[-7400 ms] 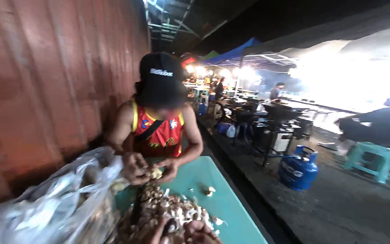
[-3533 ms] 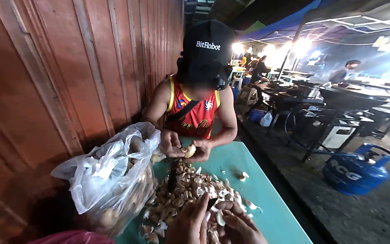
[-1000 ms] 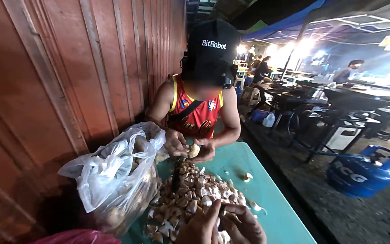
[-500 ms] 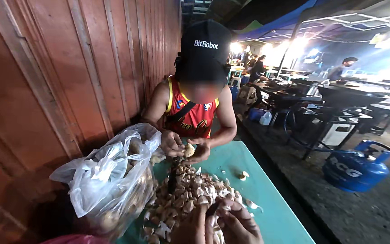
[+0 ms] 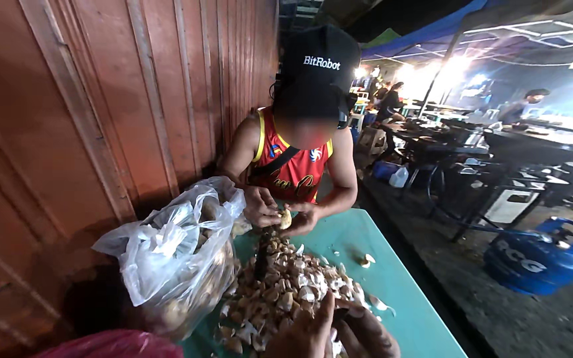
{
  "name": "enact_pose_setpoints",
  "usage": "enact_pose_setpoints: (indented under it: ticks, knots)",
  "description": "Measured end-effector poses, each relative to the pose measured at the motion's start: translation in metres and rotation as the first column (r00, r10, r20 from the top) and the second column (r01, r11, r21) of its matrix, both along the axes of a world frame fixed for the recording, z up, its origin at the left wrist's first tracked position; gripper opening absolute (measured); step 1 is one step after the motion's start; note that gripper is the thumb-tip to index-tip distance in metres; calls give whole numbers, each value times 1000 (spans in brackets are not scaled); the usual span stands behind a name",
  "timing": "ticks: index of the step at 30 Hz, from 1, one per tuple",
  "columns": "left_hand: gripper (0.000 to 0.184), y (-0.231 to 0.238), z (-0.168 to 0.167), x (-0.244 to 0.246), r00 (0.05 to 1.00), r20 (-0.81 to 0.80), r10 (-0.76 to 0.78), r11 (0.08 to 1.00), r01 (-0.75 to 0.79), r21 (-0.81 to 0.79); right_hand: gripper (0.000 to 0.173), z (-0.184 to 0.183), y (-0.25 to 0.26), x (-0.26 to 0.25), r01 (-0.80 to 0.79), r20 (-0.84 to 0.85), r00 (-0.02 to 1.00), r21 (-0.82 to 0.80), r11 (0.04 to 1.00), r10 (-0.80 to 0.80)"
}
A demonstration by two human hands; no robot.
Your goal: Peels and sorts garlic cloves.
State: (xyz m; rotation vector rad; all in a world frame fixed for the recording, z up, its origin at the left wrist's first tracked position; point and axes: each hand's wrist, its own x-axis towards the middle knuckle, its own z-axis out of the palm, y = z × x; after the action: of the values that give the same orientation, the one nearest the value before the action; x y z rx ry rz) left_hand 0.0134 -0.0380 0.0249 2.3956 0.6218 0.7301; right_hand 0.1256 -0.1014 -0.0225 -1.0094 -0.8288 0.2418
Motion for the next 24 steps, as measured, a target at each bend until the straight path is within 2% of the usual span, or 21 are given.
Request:
enact_pose_setpoints:
  ticks: [15,19,24]
  knots:
    - [40,-4,-11,5,991,87,104,984,-115,139,37,2,-3,-3,-20,-74,997,-31,999,17]
    - [48,1,2,-1,980,16,198,978,-199,57,33,6,-5,-7,-12,-51,999,-58,998,9]
    - [43,18,7,-9,973,0,230,973,-230,-33,33,-4,0,-2,-89,-91,992,13,996,90]
